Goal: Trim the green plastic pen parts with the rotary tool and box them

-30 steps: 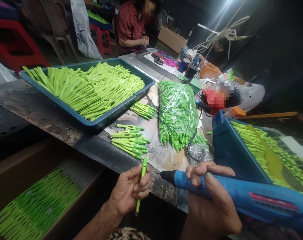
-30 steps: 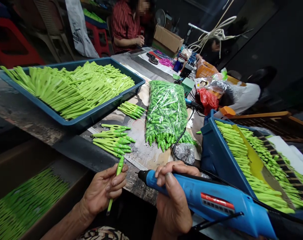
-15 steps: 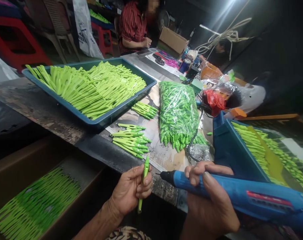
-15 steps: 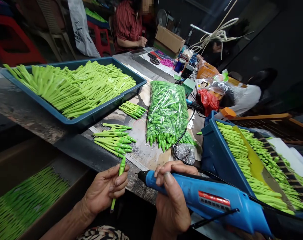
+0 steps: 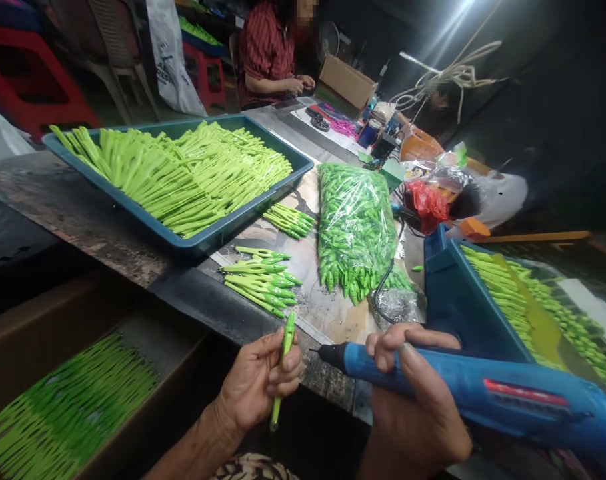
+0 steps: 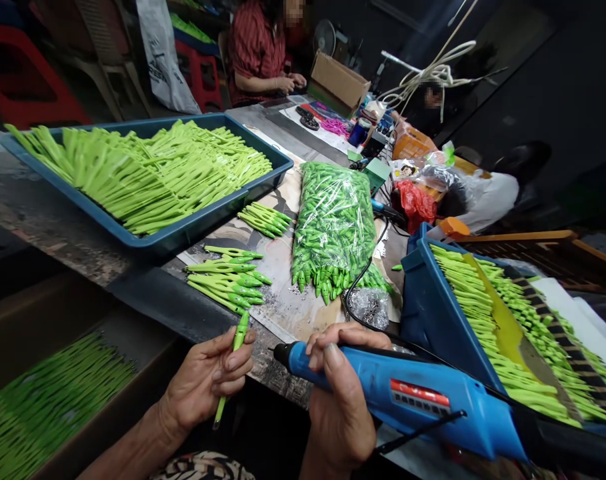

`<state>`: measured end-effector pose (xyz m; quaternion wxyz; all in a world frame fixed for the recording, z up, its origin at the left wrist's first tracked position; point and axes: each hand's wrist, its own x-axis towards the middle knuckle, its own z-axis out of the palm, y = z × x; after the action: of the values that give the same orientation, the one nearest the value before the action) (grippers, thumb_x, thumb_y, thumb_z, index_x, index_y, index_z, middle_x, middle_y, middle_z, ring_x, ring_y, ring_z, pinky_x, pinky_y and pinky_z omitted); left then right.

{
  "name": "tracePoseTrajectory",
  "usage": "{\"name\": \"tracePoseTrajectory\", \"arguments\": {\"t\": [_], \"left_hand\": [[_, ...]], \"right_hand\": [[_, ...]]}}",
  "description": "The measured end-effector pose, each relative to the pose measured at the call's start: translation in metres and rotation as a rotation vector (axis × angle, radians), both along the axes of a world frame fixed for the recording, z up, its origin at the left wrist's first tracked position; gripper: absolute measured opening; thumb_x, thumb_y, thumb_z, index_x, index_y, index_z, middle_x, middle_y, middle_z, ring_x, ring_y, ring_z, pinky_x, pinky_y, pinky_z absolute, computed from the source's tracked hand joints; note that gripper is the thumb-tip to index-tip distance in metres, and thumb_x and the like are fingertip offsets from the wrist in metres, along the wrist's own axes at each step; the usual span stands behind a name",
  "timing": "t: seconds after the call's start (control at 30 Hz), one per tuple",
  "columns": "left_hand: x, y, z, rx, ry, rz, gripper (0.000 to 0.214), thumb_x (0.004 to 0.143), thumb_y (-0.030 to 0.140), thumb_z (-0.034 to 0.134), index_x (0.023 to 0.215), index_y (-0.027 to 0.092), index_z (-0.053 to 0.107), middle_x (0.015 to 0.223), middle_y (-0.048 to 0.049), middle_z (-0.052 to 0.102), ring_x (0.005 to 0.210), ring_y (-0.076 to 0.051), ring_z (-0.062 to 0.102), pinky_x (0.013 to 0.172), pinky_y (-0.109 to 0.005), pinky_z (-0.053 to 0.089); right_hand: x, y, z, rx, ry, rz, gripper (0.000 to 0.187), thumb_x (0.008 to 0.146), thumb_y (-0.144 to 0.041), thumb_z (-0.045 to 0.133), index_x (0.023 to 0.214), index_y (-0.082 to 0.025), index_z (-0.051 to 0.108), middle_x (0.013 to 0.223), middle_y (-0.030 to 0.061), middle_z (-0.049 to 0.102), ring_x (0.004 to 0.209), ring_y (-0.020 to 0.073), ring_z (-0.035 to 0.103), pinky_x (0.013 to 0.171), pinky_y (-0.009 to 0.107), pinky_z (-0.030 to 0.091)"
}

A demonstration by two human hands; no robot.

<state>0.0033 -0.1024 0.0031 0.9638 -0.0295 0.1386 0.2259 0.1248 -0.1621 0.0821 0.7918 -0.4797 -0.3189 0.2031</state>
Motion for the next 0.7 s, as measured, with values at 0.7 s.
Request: {"name": "tracePoseTrajectory", "arguments": {"t": [0.7], "left_hand": [[-0.001,-0.013,0.004,0.31,0.166,0.057,0.012,0.08,0.023,0.052,0.075,0.017,0.043,0.054,0.0055,0.041,0.041,-0.002,0.026,0.04,-0.016,0.016]], "right_hand": [[-0.001,-0.002,0.0,-0.011,0.028,-0.006,0.013,0.073,-0.011,0.05,0.083,-0.017,0.055,0.071,-0.0001,0.053,0.053,0.0094,0.046,0.059,0.028,0.04]]}}
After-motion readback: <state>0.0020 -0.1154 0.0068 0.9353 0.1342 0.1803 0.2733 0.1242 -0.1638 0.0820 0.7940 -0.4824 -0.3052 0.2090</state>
